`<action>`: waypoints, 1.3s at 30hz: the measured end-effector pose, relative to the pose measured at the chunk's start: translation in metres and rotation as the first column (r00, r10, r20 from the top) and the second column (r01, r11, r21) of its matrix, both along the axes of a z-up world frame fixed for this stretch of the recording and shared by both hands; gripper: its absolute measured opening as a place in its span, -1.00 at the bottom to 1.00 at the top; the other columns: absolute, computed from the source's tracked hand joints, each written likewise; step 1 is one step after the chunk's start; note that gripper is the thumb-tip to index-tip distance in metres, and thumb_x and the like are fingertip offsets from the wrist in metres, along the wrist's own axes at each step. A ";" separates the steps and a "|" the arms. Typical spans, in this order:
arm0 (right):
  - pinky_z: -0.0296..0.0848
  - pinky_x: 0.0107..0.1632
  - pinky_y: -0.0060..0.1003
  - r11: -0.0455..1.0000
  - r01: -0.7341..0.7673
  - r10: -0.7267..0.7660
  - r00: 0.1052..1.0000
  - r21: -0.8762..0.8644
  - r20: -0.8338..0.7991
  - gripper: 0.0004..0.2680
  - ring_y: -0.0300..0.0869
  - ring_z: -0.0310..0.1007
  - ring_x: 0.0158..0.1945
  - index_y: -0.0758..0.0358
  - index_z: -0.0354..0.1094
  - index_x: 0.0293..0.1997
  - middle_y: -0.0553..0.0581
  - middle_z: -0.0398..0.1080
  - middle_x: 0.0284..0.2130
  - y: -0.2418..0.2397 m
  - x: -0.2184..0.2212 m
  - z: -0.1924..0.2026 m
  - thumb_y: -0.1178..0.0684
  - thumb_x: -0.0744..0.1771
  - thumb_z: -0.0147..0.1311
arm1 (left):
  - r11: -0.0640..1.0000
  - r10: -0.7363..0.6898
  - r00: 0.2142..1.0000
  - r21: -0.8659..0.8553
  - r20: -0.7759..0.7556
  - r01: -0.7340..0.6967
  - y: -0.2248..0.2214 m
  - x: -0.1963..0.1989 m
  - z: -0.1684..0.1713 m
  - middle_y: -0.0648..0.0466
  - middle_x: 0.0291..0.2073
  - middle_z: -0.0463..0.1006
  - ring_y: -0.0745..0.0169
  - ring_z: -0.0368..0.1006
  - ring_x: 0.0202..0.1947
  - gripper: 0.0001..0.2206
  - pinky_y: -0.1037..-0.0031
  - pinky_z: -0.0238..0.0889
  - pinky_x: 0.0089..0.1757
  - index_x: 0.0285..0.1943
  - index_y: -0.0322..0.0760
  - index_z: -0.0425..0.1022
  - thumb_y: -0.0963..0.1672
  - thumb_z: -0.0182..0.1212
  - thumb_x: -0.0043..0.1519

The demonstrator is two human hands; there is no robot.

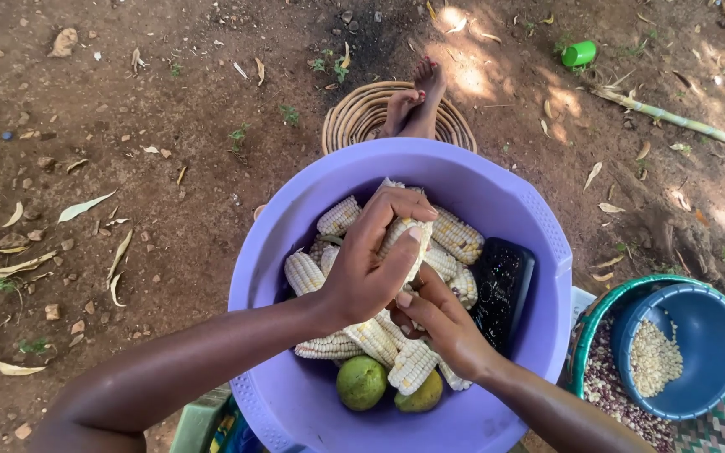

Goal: Manually removing kernels from dried corn cobs by hand into a basin while sitting on the ground.

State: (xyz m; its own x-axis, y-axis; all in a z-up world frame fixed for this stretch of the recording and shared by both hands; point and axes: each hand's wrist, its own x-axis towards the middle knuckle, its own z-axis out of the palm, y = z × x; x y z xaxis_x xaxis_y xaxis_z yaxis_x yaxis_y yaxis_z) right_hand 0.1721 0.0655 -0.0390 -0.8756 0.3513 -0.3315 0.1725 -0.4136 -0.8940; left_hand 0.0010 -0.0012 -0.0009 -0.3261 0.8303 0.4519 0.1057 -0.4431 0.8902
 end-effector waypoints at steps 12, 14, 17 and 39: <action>0.21 -0.32 -0.32 0.991 -0.001 0.003 1.000 0.134 -0.017 -0.82 -0.26 0.16 -0.37 0.24 0.22 0.15 0.04 0.21 -0.41 -0.002 0.002 -0.019 0.09 0.45 -0.21 | 1.000 0.025 0.990 0.022 -0.137 -0.022 -0.002 0.001 -0.001 -0.10 0.07 0.40 0.04 0.39 0.08 -0.77 0.20 0.34 0.14 0.10 -0.29 0.34 -0.23 -0.03 0.26; 0.20 -0.33 -0.32 0.992 0.007 -0.005 1.000 0.129 -0.015 -0.84 -0.25 0.14 -0.35 0.24 0.23 0.06 0.07 0.20 -0.38 -0.002 0.003 -0.024 0.16 0.40 -0.26 | 1.000 0.009 0.988 0.020 -0.155 -0.006 -0.003 0.001 0.001 -0.09 0.06 0.40 0.04 0.39 0.08 -0.77 0.23 0.33 0.14 0.09 -0.32 0.33 -0.24 -0.03 0.26; 0.17 -0.38 -0.33 0.994 0.006 -0.012 0.999 0.106 0.049 -0.86 -0.25 0.14 -0.41 0.28 0.26 -0.01 0.08 0.21 -0.42 0.000 -0.001 -0.018 0.16 0.48 -0.29 | 1.000 0.021 0.984 0.020 -0.177 -0.017 0.000 -0.001 -0.004 -0.10 0.06 0.42 0.04 0.42 0.06 -0.78 0.23 0.37 0.11 0.09 -0.32 0.34 -0.22 -0.03 0.28; 0.10 -0.40 -0.33 0.993 0.065 -0.050 0.987 -0.094 0.151 -0.70 -0.21 0.12 -0.43 0.29 0.22 0.23 0.15 0.23 -0.43 0.001 -0.005 0.002 0.28 0.36 -0.26 | 1.000 0.001 1.000 -0.019 -0.008 -0.002 0.002 -0.005 0.001 -0.07 0.03 0.41 0.07 0.37 0.03 -0.79 0.23 0.29 0.12 0.07 -0.31 0.32 -0.23 -0.06 0.26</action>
State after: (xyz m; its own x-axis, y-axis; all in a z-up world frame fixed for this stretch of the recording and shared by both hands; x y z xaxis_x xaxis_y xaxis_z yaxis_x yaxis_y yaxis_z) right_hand 0.1676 0.0666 -0.0368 -0.7937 0.3588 -0.4913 0.2731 -0.5116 -0.8147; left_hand -0.0040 0.0011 0.0004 -0.3239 0.8383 0.4385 0.1131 -0.4259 0.8977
